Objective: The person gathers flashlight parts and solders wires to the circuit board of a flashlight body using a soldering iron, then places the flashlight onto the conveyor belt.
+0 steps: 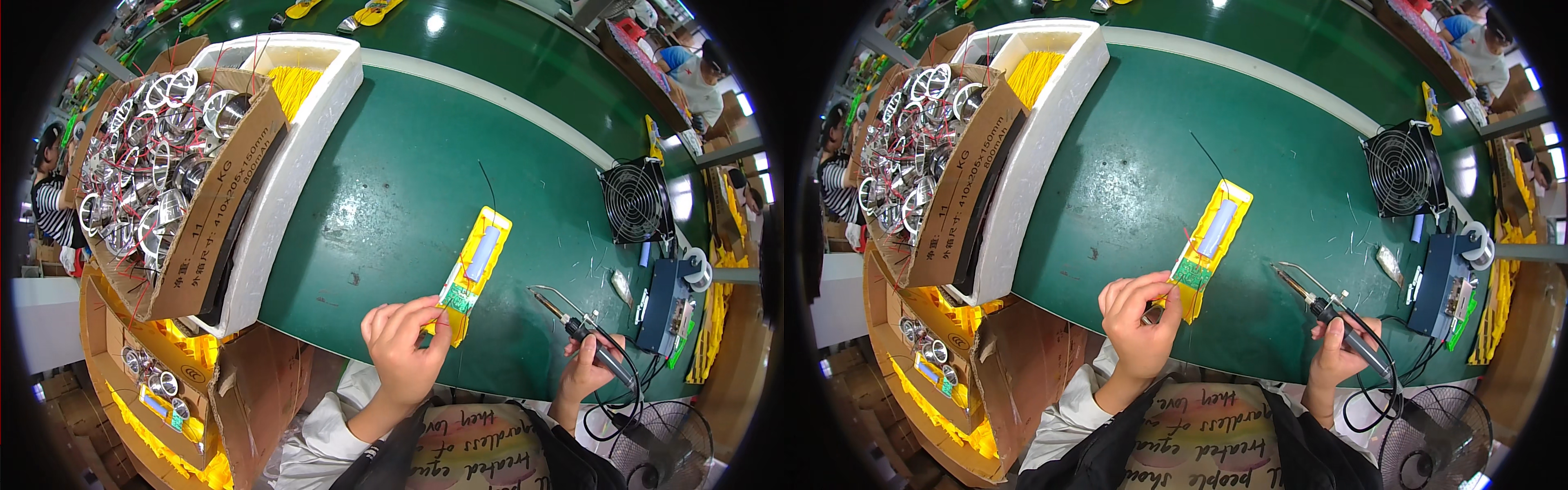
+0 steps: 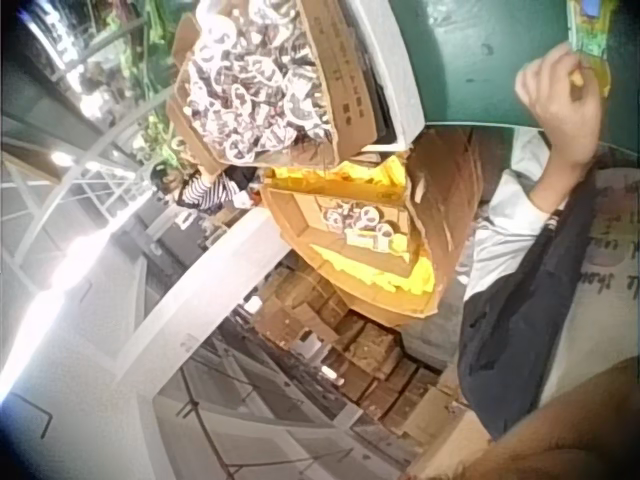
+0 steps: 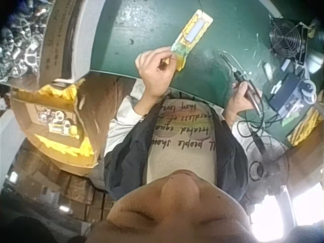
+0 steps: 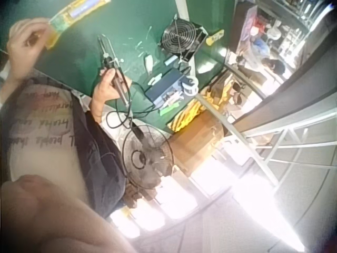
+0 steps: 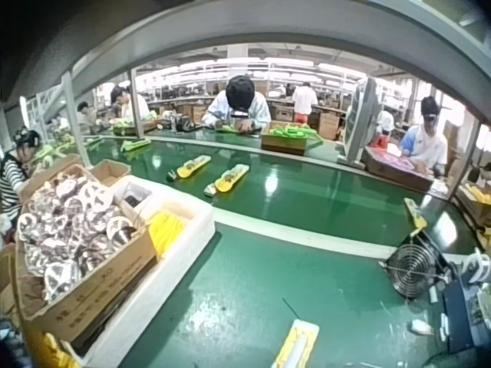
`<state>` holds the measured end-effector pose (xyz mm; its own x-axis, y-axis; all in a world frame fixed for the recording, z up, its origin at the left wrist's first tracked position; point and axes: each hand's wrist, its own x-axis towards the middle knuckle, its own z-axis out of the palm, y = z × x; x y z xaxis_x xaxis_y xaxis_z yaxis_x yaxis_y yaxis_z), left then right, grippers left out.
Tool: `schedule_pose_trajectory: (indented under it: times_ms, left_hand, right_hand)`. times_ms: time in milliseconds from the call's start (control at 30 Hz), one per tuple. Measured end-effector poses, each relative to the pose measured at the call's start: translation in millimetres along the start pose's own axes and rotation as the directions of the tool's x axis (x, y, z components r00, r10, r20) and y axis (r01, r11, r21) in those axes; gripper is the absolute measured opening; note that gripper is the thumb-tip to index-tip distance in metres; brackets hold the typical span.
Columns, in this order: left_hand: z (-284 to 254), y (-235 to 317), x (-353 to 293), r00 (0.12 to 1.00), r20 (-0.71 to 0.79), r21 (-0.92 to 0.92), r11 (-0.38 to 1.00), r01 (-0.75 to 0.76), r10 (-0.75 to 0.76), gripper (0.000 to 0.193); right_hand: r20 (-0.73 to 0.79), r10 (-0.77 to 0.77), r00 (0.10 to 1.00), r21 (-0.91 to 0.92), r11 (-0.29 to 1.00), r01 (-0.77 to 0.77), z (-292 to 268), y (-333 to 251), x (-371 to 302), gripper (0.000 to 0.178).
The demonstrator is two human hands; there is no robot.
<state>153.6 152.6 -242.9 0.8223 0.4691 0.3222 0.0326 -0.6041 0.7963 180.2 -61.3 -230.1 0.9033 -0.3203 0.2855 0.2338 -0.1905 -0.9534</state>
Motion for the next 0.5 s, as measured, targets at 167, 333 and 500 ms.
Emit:
schedule_pose_trajectory:
  times_ms: [167,333,500]
  left_hand:
    - [-11.1,-1.3,-1.0,0.997,0.057,-0.046,0.998,-0.043,0.046,0.014]
    - [-20.4,-15.4,-9.5,0.982,0.101,-0.101,0.984,-0.148,0.158,0.014]
    - [-16.6,-11.3,-10.7,0.986,0.057,-0.104,0.983,-0.149,0.156,0.013]
  right_hand:
    - [-0.008,0.012,1.0,0.019,1.0,-0.012,2.1,1.5,0.4,0.019]
    - [0.0,0.012,1.0,0.037,0.999,-0.012,0.7,2.2,1.8,0.019]
    - [0.016,0.028,0.999,0.074,0.997,-0.029,6.3,-11.6,0.9,0.022]
